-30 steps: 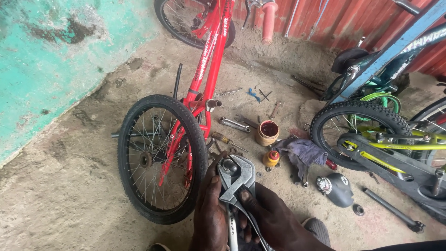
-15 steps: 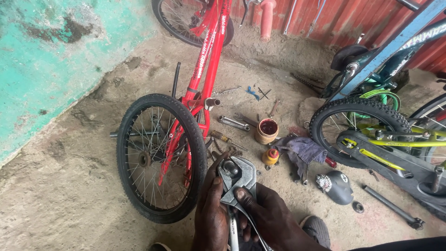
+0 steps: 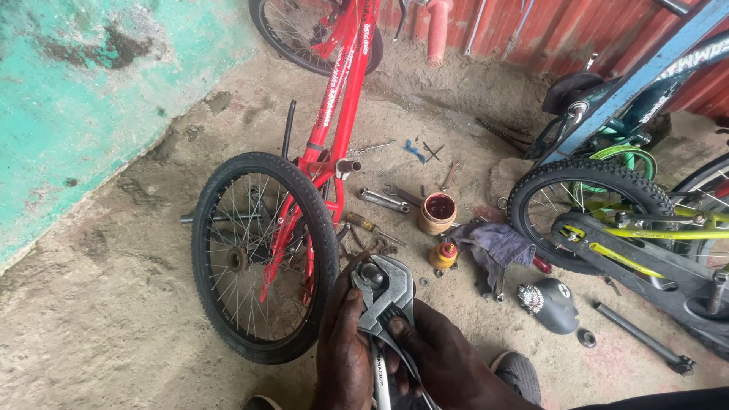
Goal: Using pliers to adjust and remove a bicycle wheel axle and its associated nuts.
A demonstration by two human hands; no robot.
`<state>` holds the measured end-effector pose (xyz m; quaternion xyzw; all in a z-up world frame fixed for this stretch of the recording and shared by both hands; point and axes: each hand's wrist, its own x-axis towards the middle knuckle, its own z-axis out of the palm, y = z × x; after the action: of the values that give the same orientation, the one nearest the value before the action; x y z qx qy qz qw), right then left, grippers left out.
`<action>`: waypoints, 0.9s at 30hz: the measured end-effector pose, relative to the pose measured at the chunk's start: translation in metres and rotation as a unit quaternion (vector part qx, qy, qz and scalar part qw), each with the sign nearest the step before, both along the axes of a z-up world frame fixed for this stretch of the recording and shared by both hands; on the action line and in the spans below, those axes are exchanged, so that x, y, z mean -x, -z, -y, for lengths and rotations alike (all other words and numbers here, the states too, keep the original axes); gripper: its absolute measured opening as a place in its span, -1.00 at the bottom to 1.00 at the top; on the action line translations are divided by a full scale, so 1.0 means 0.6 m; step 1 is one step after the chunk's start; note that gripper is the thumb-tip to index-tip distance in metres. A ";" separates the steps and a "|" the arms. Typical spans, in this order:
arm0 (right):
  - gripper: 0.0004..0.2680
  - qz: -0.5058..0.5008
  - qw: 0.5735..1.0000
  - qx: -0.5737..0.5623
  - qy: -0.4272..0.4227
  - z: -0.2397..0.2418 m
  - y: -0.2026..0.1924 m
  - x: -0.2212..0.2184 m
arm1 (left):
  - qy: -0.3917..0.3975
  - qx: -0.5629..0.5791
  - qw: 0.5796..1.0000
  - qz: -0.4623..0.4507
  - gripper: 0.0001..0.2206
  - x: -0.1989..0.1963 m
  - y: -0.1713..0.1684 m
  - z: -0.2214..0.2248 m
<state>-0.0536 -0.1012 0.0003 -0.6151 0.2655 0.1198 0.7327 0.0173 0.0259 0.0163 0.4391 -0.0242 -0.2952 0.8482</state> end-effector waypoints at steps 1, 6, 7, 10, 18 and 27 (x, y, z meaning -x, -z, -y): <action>-0.75 -0.014 1.000 0.005 -0.008 0.000 -0.003 0.001 | -0.014 -0.021 1.000 -0.007 -0.45 0.000 -0.001 0.001; -0.63 -0.079 0.997 0.020 -0.007 -0.009 -0.045 -0.007 | -0.014 -0.011 1.000 -0.011 -0.46 0.001 0.022 0.002; -0.62 -0.080 0.996 0.030 -0.008 -0.010 -0.047 -0.008 | -0.014 -0.014 1.000 0.003 -0.47 0.001 0.023 0.002; -0.63 -0.084 0.996 0.033 0.005 -0.011 -0.041 -0.010 | -0.006 -0.028 0.999 0.013 -0.46 0.002 0.016 0.005; -0.72 -0.035 0.999 -0.027 0.003 -0.004 -0.004 -0.005 | -0.024 -0.053 0.998 0.008 -0.47 -0.003 0.011 0.002; -0.68 -0.062 0.998 0.008 -0.025 -0.005 -0.027 -0.007 | -0.051 -0.049 0.997 -0.038 -0.48 -0.002 0.014 0.003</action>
<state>-0.0493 -0.0980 0.0163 -0.6189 0.2954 0.1737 0.7068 0.0183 0.0240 0.0078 0.4695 0.0445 -0.2691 0.8397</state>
